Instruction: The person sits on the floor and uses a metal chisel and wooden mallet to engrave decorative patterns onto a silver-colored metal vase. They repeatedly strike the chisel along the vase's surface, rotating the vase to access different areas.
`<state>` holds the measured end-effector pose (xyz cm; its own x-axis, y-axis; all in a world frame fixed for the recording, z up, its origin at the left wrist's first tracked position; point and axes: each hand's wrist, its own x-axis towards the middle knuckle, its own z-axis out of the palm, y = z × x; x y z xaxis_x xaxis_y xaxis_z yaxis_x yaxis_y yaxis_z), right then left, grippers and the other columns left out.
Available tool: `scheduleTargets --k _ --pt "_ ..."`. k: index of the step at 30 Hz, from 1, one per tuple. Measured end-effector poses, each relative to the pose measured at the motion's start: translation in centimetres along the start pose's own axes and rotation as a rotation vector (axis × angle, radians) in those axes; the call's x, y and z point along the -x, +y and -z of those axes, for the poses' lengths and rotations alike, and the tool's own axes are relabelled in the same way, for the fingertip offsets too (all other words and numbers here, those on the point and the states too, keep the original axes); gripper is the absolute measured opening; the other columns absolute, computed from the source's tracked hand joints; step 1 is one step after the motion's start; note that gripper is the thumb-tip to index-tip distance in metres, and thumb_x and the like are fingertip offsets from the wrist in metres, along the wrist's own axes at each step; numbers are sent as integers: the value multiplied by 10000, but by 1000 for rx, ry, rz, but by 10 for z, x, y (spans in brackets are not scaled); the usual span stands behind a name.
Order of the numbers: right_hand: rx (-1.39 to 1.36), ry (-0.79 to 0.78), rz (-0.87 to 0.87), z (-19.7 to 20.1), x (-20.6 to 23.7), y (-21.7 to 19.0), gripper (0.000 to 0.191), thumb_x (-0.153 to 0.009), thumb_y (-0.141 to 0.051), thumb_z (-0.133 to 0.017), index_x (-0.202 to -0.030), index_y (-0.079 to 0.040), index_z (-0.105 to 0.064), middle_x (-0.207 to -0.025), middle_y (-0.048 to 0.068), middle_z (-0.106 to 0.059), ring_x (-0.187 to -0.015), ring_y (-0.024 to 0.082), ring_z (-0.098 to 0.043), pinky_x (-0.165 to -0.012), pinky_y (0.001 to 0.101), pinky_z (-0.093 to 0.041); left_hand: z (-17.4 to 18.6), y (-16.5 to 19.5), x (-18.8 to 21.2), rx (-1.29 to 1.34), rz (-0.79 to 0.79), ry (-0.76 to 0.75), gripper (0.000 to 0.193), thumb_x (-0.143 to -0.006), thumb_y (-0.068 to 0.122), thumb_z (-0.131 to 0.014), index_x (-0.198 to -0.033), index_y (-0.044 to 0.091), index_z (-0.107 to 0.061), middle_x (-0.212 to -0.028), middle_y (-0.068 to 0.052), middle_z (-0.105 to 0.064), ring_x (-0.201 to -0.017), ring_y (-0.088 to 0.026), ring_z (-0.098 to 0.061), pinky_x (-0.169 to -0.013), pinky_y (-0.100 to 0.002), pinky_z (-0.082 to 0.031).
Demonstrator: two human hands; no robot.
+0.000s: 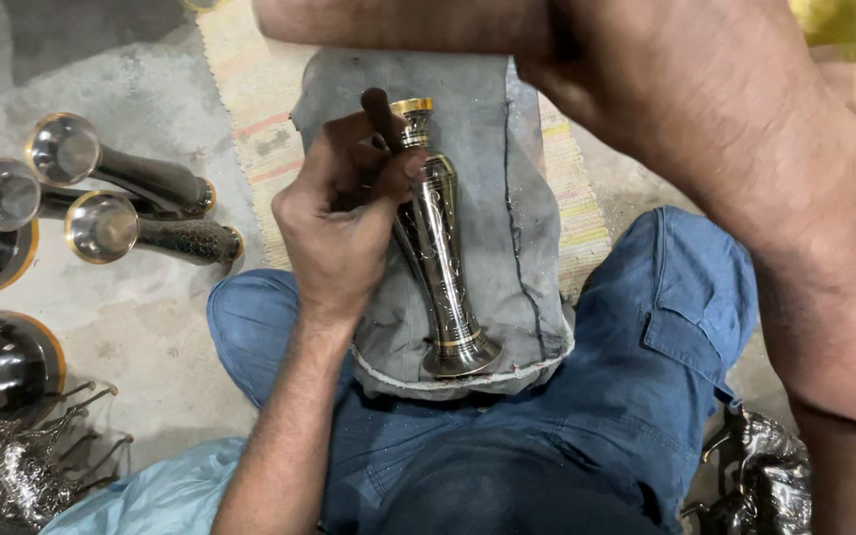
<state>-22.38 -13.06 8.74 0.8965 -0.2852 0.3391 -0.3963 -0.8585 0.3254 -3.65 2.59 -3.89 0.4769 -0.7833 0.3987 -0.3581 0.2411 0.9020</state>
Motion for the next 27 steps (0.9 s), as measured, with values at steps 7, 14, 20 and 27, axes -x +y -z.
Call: scheduleTargets --k 7,14,20,27 --pt "-177 55 -3 -10 -5 -11 251 -952 -158 -815 -1139 -73 -671 -970 142 -701 -898 329 -713 -760 447 -555 -6 -12 9 153 2 57 367 -1027 74 -796 -1334 3 -609 -963 -60 -775 -837 -106 -740 -755 -233 -604" --pt "-789 -55 -146 -75 -7 -57 913 -786 -541 -913 -1457 -88 -491 -1058 224 -730 -911 374 -720 -745 474 -575 13 -16 18 36 26 423 281 -1082 110 -705 -1316 -7 -605 -1157 -116 -706 -973 -174 -704 -780 -269 -600" --pt "-1562 -452 -479 -109 6 -52 945 -774 -390 -828 -1559 -79 -402 -1036 148 -705 -618 151 -612 -502 303 -514 10 -4 21 257 231 288 271 -1034 127 -721 -1265 18 -628 -949 -59 -764 -840 -151 -777 -748 -270 -663" --pt "-1344 -384 -592 -91 16 -44 726 -889 -333 -782 -1508 -92 -489 -1010 87 -695 -698 177 -628 -569 322 -529 -28 7 14 17 -70 190 330 -1035 43 -790 -1326 43 -636 -1091 -84 -780 -977 -130 -763 -840 -255 -638"
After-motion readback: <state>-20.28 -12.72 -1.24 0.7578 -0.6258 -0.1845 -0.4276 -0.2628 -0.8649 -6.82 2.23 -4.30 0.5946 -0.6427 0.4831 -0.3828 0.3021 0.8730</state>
